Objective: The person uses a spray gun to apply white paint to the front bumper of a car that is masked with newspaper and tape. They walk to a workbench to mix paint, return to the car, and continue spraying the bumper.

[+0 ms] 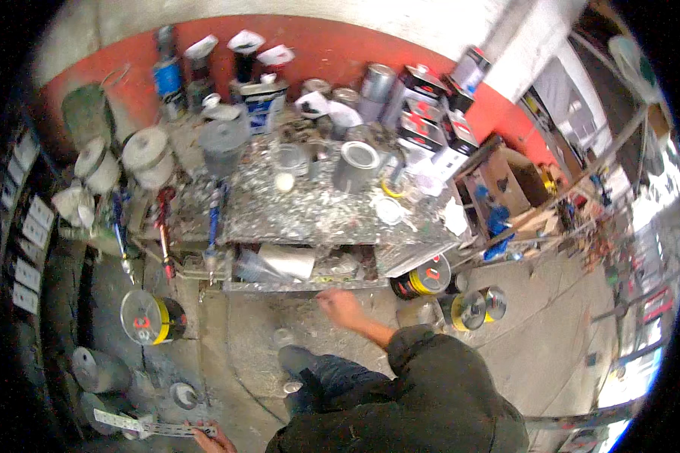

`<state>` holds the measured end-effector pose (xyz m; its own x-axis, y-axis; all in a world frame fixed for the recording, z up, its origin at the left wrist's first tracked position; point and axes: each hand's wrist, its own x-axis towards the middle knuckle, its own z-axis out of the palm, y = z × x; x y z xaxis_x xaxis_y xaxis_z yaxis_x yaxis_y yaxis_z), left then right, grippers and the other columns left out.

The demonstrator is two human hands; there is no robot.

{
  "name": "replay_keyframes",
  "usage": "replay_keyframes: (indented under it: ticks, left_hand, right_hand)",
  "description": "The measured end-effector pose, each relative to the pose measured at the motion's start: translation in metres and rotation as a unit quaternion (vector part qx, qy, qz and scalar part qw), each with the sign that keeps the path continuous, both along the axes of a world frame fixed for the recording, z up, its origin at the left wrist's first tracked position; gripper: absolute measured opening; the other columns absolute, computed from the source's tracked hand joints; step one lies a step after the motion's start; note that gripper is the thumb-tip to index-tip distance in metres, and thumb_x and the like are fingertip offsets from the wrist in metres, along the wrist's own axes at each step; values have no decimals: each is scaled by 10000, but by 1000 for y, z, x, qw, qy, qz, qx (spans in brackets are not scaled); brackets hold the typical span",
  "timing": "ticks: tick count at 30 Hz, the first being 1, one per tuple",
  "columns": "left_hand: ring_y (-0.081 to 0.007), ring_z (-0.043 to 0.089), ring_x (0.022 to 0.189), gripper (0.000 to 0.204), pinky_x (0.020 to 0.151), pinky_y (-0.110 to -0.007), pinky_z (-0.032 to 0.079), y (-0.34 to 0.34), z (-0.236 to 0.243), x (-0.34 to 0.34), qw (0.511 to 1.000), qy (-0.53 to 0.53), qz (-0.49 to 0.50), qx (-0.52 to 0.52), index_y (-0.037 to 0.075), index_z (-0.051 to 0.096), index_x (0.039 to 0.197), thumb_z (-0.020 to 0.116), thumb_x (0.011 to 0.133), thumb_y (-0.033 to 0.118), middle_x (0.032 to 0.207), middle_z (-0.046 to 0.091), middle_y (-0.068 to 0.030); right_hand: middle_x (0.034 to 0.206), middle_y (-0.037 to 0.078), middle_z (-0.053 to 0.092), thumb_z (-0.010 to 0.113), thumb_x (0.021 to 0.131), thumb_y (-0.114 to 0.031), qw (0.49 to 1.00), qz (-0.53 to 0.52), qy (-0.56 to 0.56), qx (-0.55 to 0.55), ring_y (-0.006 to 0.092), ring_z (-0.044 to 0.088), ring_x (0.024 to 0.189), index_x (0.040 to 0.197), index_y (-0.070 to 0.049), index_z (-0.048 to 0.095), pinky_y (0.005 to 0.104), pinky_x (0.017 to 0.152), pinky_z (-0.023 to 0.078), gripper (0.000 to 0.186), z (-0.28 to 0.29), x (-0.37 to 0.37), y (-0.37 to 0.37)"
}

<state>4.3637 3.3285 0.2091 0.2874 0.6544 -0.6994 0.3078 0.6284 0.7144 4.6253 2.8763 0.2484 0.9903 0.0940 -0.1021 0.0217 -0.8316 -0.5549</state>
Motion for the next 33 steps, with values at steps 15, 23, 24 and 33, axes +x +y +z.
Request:
replay_keyframes:
  ticks: [15,23,24,33]
  left_hand:
    - [-207,552,667,400,649,-365,471,-329,171,200,849,-208,-475,99,-34,501,1238,449,1034,307,831,606,-109]
    - [-149,540,658,409,615,-296,453,-444,227,309,754,-283,-592,1,-26,504,1243,398,1048,317,871,650,-140]
    - [-130,522,634,401,595,-280,438,-447,236,309,776,-245,-581,8,-27,516,1226,397,1049,312,863,651,-127]
    - [-69,476,576,283,509,-227,373,-518,241,377,741,-230,-629,-54,8,547,1091,399,1048,246,759,614,-43]
  right_hand:
    - [1139,185,604,737,783,-296,887,-394,-175,-168,373,556,1061,1177,-105,620,441,919,441,454,14,63,-499]
    - [1012,177,666,658,899,-243,852,-489,-177,-61,297,634,908,1049,18,623,387,817,493,303,-15,36,-573]
    - [880,106,642,635,921,-228,801,-490,-183,292,207,615,761,1014,-2,611,339,678,491,246,59,66,-497]
    - [1122,50,648,643,886,-65,744,-130,80,650,149,598,1010,1213,-7,578,305,887,482,337,199,124,-239]
